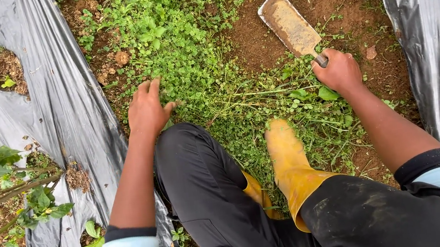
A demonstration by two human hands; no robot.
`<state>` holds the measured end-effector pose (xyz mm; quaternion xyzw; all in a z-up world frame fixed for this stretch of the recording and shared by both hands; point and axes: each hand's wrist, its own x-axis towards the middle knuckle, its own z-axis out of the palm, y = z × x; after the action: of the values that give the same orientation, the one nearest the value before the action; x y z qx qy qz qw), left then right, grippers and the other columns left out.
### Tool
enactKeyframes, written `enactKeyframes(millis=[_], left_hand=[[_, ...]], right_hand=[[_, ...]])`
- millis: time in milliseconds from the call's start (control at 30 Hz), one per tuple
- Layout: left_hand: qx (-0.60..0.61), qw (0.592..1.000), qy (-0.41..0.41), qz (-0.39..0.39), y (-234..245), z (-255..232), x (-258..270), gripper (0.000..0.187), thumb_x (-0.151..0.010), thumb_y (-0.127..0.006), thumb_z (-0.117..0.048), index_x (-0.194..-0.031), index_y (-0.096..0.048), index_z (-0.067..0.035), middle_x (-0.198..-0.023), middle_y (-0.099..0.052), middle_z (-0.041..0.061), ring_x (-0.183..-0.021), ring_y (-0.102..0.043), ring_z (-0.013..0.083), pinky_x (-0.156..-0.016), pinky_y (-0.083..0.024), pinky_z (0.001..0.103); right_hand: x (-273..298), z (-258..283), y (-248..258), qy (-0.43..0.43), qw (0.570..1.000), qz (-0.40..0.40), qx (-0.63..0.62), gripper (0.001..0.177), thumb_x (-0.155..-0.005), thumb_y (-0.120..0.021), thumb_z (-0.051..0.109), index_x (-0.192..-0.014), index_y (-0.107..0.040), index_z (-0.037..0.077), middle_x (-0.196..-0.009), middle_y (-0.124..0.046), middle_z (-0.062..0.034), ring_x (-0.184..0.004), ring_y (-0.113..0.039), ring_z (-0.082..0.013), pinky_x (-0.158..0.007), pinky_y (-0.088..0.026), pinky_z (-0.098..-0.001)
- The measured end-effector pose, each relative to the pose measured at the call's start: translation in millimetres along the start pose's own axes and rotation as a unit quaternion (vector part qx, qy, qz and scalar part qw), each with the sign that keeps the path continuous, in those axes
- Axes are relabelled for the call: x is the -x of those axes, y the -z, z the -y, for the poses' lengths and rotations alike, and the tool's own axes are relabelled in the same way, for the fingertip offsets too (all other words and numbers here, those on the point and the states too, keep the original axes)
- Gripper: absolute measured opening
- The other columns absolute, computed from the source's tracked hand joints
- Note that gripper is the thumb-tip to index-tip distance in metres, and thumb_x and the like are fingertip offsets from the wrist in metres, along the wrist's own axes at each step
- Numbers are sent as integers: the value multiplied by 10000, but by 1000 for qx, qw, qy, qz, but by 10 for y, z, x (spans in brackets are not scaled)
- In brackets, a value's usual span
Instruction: Using a hand trowel and hands to remove weeds from a garden bed between rows of plants covered in plastic mulch.
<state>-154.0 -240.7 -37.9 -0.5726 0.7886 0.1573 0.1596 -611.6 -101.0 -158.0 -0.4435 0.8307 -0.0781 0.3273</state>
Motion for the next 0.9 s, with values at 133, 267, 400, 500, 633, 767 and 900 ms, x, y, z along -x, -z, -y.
enactKeyframes(millis=[133, 267, 400, 500, 633, 767, 900], left_hand=[[-70, 997, -20, 34, -734, 40, -567, 459, -930, -771, -266, -1301, -656, -20, -1173, -674, 250, -995, -731, 394, -803, -639, 509], [-127, 991, 1, 45, -850, -186, -756, 310, -985, -680, -261, -1141, -696, 7, -968, -725, 220, -839, -763, 330, -668, -672, 457], [-54, 995, 75, 35, -875, -353, -691, 314, -1028, -600, -254, -1146, -686, 24, -934, -722, 257, -789, -764, 321, -652, -673, 441], [47, 994, 98, 19, -658, -478, -617, 299, -1062, -543, -240, -1181, -670, 3, -856, -706, 213, -734, -744, 277, -662, -668, 445], [198, 976, 86, -10, -516, -630, -629, 241, -1085, -495, -161, -1199, -667, -36, -724, -666, 121, -624, -683, 218, -647, -632, 403], [372, 916, 110, -100, -143, -769, -565, 208, -1098, -473, -123, -1175, -622, 0, -761, -632, 118, -661, -612, 196, -641, -559, 341], [287, 941, 120, -135, -74, -735, -609, 264, -1024, -623, -162, -1259, -594, -43, -1101, -614, 182, -1024, -578, 282, -920, -497, 469]], right_hand=[[-12, -33, -24, -3, 1000, -6, -9, 262, -908, -707, 392, -943, -725, 134, -781, -710, -192, -844, -713, -457, -704, -538, -528], [-49, -81, -68, -6, 1000, -6, -11, 245, -901, -712, 389, -939, -731, 148, -773, -711, -180, -848, -715, -447, -702, -539, -528], [-26, -57, -33, 2, 1000, -5, -12, 258, -906, -714, 388, -938, -727, 132, -774, -707, -185, -837, -711, -454, -701, -533, -524], [-17, -56, -7, 3, 1000, -2, -16, 256, -905, -708, 383, -953, -730, 133, -789, -714, -183, -851, -713, -450, -707, -533, -527], [29, 11, 26, 12, 1000, -12, -20, 258, -915, -713, 363, -958, -732, 109, -780, -710, -209, -846, -709, -474, -713, -536, -537], [26, 14, 45, -2, 1000, -1, -19, 254, -905, -700, 368, -962, -734, 123, -806, -722, -196, -861, -710, -460, -711, -532, -532], [12, 21, 36, 0, 1000, -5, -14, 249, -905, -705, 364, -958, -734, 122, -793, -720, -199, -851, -711, -466, -706, -535, -539]])
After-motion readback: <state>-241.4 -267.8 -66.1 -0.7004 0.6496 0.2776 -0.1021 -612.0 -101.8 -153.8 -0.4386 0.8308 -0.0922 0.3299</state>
